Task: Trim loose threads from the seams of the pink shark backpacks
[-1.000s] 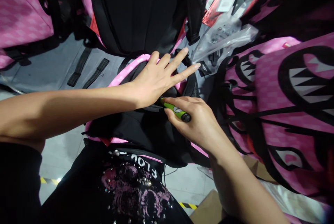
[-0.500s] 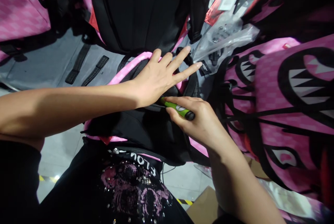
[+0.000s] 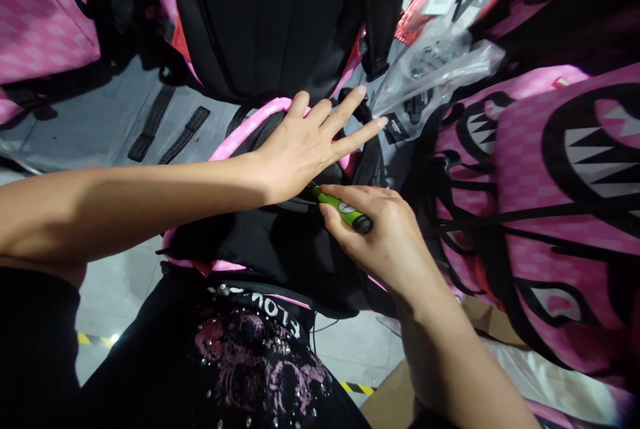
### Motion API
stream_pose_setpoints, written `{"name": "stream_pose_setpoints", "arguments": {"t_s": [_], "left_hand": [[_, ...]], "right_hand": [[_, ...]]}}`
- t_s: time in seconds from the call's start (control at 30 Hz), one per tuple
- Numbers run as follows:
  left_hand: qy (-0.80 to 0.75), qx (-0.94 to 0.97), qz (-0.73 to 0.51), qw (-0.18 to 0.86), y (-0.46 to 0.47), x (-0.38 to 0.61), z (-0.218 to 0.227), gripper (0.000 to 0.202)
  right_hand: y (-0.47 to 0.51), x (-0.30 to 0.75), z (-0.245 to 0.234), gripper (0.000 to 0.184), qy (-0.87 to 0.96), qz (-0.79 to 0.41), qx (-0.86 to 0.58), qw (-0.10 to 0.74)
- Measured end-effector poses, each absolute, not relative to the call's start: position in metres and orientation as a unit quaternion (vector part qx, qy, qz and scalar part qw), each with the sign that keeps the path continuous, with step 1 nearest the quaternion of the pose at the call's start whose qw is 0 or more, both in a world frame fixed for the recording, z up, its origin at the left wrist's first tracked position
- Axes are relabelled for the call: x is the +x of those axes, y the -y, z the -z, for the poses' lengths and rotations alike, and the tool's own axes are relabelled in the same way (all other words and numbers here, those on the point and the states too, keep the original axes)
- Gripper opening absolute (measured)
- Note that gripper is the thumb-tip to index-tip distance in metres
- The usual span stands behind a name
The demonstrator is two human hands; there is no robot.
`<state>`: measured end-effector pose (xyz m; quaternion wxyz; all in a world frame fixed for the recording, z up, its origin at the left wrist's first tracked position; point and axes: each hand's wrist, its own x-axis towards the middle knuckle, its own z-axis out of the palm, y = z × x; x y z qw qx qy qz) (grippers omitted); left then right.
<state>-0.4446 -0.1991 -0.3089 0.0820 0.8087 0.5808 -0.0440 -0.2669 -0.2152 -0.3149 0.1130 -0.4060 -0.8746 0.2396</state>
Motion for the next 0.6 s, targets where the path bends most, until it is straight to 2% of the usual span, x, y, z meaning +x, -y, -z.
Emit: {"name": "stream_pose_setpoints", "arguments": {"t_s": [0.3,0.47,0.6], "left_hand": [[-0.561,0.825,-0.007,0.075,0.199,-0.446,0.318,0.084],[-0.550,0.832,0.037,0.058,0.199,-0.464,0.302,0.109],[-0.594,0.792,0.093,0.106,0.208,-0.482,0.283,0.122]], "right_hand": [[0.216,-0.267,0.318,0.024,0.873,-0.256,-0.395,0.126],[0.220,-0.261,0.318,0.023,0.874,-0.209,-0.419,0.129],[0.227,-0.266,0.318,0.021,0.869,-0.236,-0.406,0.158]]}}
